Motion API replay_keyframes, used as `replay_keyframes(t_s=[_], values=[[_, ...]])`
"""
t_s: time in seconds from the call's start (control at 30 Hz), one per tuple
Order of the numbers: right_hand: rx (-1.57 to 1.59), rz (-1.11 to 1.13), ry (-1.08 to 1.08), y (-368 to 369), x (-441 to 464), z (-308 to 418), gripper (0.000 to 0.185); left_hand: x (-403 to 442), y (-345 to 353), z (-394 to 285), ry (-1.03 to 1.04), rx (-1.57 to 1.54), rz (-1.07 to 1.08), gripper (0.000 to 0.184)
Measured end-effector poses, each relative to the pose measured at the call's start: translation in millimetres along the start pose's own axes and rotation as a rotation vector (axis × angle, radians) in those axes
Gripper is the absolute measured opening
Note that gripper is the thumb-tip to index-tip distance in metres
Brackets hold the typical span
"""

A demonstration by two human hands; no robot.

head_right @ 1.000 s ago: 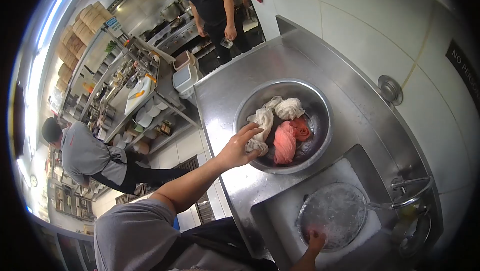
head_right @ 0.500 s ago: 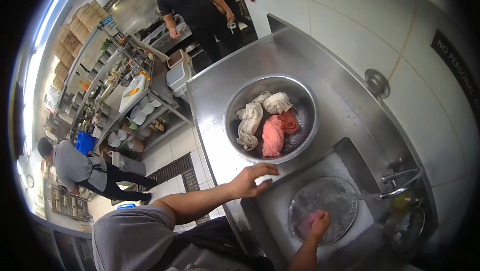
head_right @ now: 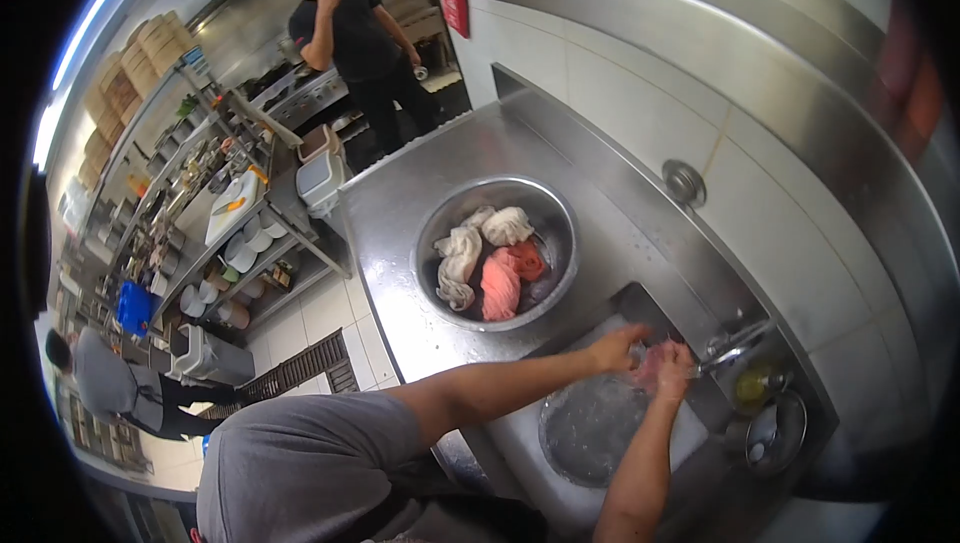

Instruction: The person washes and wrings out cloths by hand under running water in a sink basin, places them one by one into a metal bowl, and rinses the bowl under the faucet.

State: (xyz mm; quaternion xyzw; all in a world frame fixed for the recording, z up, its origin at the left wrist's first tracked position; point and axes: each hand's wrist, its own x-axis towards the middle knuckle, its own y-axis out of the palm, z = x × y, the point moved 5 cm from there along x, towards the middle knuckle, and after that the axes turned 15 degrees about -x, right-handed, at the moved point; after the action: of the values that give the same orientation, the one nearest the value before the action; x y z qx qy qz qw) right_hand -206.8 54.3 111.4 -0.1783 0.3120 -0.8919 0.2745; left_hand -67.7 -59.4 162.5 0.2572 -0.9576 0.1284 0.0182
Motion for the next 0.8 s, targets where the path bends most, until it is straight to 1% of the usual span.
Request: replay_keyframes(t_s=[0.03, 0.1, 0.13, 0.17, 0.2, 0.23, 0.27, 0.3, 0.33, 0.37, 0.4, 0.5, 0.53, 0.57, 0.6, 0.63, 0.67, 0.7, 0.73, 0.77, 0.8], values=[[-0.01, -0.001, 0.022, -2.0, -7.8, 7.4, 0.028, 10.5, 9.8, 0.7, -0.013, 0.017, -0.001, 0.054], [0.118, -0.108, 0.072, -13.9, -20.3, 23.7, 0.025, 33.7, 11.6, -7.4, -0.039, 0.016, 0.0, 0.052], [0.107, -0.102, 0.093, -26.0, -28.4, 39.8, 0.025, 39.8, 19.4, -15.7, -0.003, -0.009, 0.16, 0.047], [0.168, -0.026, 0.215, -41.7, -37.4, 55.5, 0.022, 38.2, 30.7, -21.5, 0.031, -0.038, 0.317, 0.043], [0.231, 0.046, 0.333, -49.1, -45.4, 58.8, 0.018, 36.7, 35.3, -24.1, 0.018, -0.051, 0.325, 0.043], [0.257, -0.09, 0.186, -52.6, -45.7, 63.7, 0.014, 35.9, 46.0, -21.6, -0.03, -0.117, 0.448, 0.04], [0.247, -0.092, 0.195, -58.2, -51.4, 59.5, 0.014, 33.6, 57.0, -22.3, -0.072, -0.182, 0.57, 0.036], [0.501, -0.071, 0.297, -62.4, -60.4, 50.2, 0.014, 33.4, 62.9, -18.8, -0.072, -0.191, 0.581, 0.036], [0.754, -0.055, 0.403, -78.1, -70.5, 77.8, 0.014, 29.9, 76.8, -2.8, 0.001, -0.009, 0.672, 0.034], [0.745, -0.073, 0.424, -93.2, -75.6, 94.9, 0.014, 22.5, 92.8, 7.5, 0.077, 0.171, 0.765, 0.033], [0.782, -0.092, 0.403, -107.5, -80.3, 110.7, 0.014, 14.7, 101.9, 6.9, 0.073, 0.151, 0.799, 0.033], [0.844, -0.192, 0.407, -155.4, -100.9, 152.9, 0.012, 18.8, 105.0, -11.8, 0.154, 0.056, 0.709, 0.039], [0.852, -0.27, 0.392, -170.8, -108.7, 156.0, 0.012, 26.9, 116.5, 22.1, -0.171, -0.052, 0.749, 0.034], [0.845, -0.355, 0.383, -187.8, -118.2, 155.1, 0.011, 41.6, 135.6, 67.0, 0.535, 0.219, 0.518, 0.028], [0.818, -0.427, 0.388, -203.2, -125.2, 157.9, 0.011, 43.9, 120.1, 28.6, 0.668, 0.071, 0.554, 0.02], [0.794, -0.499, 0.39, -216.2, -129.9, 155.1, 0.01, 49.4, 112.6, 3.8, -0.149, -0.275, 0.63, 0.016], [0.649, -0.606, 0.328, -229.0, -131.4, 139.9, 0.01, 50.0, 112.4, 8.5, -0.456, -0.463, 0.438, 0.016], [0.511, -0.69, 0.254, -235.3, -132.3, 124.1, 0.01, 56.6, 109.1, 2.3, -0.386, -0.515, 0.383, 0.015], [0.495, -0.717, 0.274, -236.3, -135.0, 104.8, 0.01, 53.5, 106.6, -3.2, -0.481, -0.688, 0.437, 0.019], [0.388, -0.746, 0.238, -238.6, -133.1, 88.3, 0.013, 56.3, 101.6, -13.5, -0.564, -0.854, 0.473, 0.022], [0.287, -0.765, 0.2, -238.0, -129.6, 74.3, 0.017, 56.0, 95.4, -30.2, -0.559, -0.847, 0.483, 0.022]])
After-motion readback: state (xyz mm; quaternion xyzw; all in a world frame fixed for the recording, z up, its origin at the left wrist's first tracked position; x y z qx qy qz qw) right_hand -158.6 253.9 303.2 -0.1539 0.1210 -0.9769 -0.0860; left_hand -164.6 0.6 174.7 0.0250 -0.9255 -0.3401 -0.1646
